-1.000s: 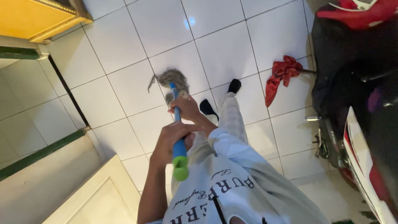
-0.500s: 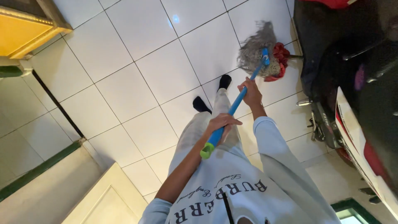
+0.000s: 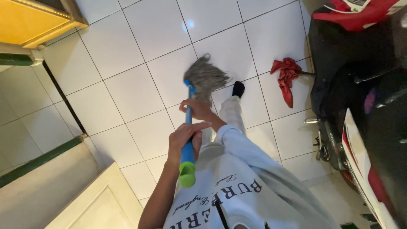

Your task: The person mops the white tiled floor using a mop, moving it across the surface and around the edges of a door and a motorcycle, and wrings the mop head by hand into a bucket.

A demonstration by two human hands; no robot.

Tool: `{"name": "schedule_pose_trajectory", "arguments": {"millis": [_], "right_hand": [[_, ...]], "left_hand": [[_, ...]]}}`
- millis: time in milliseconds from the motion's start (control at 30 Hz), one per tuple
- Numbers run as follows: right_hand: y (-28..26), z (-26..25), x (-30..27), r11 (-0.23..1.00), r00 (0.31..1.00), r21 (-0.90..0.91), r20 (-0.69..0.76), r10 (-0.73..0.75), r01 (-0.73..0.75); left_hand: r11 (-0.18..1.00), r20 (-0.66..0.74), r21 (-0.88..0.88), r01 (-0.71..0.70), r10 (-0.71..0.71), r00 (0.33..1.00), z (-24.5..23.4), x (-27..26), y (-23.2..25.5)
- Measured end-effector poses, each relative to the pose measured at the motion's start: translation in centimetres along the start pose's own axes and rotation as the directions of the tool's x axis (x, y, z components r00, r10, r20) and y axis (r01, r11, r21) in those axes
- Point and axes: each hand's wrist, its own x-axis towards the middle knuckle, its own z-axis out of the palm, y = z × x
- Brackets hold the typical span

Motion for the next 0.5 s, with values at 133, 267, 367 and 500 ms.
{"name": "schedule_pose_trajectory", "arguments": {"millis": [133, 267, 367, 500], "right_hand": [[0.6, -1.0, 2.8, 0.984, 0.999, -0.175, 0.04, -0.029, 0.036], [2.0, -8.3, 5.4, 0.917, 0.971, -0.338, -0.028, -0.237, 0.214], [2.9, -16.4, 6.5, 0.955, 0.995, -0.287, -0.042, -0.09, 0.074], [6.4, -26.1, 7.9, 0.961, 0.971, -0.253, -0.232, 0.051, -0.111]], "left_hand": [[1.0, 0.025, 0.024, 0.013, -0.014, 1.0, 1.7, 3.8, -0.1], [1.0, -0.072, -0.016, 0.016, -0.017, 0.997, 2.6, 8.1, 0.6], [0.987, -0.164, -0.158, -0.017, -0.01, 0.986, 4.4, 12.5, 0.4], [0.897, -0.343, -0.401, -0.188, 0.043, 0.938, 10.1, 18.0, -3.0]]}}
